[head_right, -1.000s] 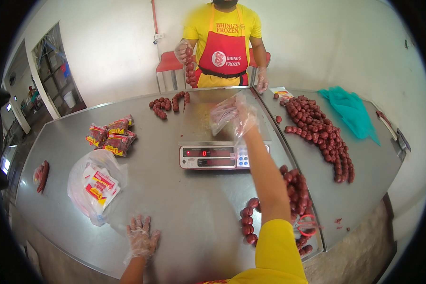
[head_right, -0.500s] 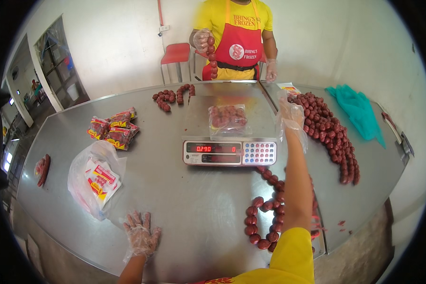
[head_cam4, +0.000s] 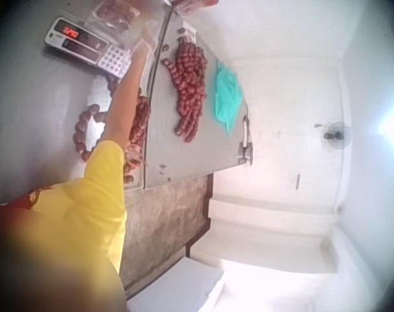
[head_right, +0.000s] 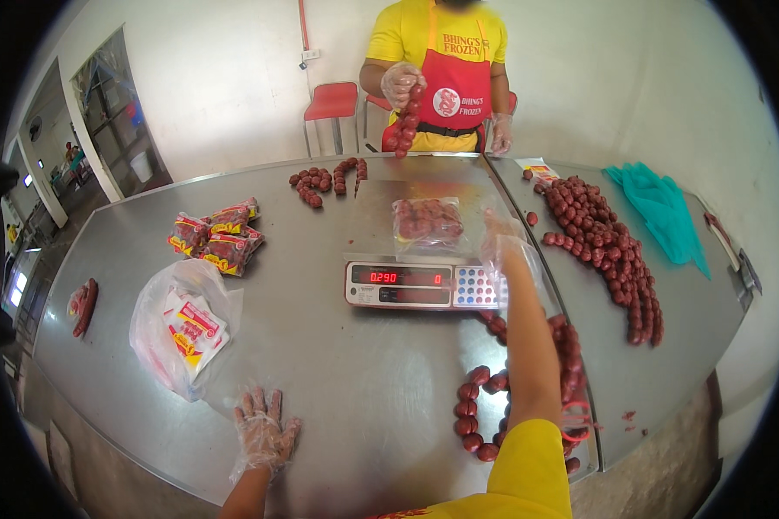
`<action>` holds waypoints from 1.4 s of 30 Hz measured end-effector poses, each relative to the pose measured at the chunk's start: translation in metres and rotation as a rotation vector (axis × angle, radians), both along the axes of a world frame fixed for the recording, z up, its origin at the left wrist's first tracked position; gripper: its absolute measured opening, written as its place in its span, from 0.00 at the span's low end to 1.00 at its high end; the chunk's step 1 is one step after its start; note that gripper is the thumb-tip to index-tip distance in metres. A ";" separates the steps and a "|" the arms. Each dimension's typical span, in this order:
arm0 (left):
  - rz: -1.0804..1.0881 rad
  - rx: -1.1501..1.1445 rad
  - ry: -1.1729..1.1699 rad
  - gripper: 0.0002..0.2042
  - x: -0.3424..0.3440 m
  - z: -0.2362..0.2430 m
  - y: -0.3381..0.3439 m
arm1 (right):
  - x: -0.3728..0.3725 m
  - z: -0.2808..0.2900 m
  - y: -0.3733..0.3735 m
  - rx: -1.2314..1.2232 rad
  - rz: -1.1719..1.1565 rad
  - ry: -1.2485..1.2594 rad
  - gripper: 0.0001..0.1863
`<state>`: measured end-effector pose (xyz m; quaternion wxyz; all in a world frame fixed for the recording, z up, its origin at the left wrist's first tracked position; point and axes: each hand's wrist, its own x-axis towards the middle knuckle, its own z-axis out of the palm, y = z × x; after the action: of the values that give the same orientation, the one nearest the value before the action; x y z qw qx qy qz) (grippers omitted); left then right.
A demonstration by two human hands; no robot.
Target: The person cuts linked sausages into smaller pieces using scissors, places them into plastic bags, and sets the bags aside on the table. A coworker weighs portions of sausages on a digital scale in the background.
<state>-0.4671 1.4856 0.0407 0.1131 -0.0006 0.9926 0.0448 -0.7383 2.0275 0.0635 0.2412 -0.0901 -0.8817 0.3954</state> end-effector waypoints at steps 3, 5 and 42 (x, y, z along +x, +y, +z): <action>-0.008 0.013 -0.007 0.38 0.000 0.000 -0.001 | -0.006 -0.007 -0.001 -0.060 0.029 0.010 0.27; 0.000 0.039 -0.011 0.38 0.000 0.000 -0.001 | -0.003 -0.004 -0.009 0.040 0.078 0.071 0.28; 0.523 1.528 0.233 0.26 -0.040 -0.097 -0.163 | 0.321 -0.076 -0.348 -0.222 0.832 -0.094 0.15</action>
<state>-0.5073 1.3228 -0.0562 -0.0359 -0.1504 0.6613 0.7340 -0.4171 1.6796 -0.0129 0.0097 0.2298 -0.8050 0.5470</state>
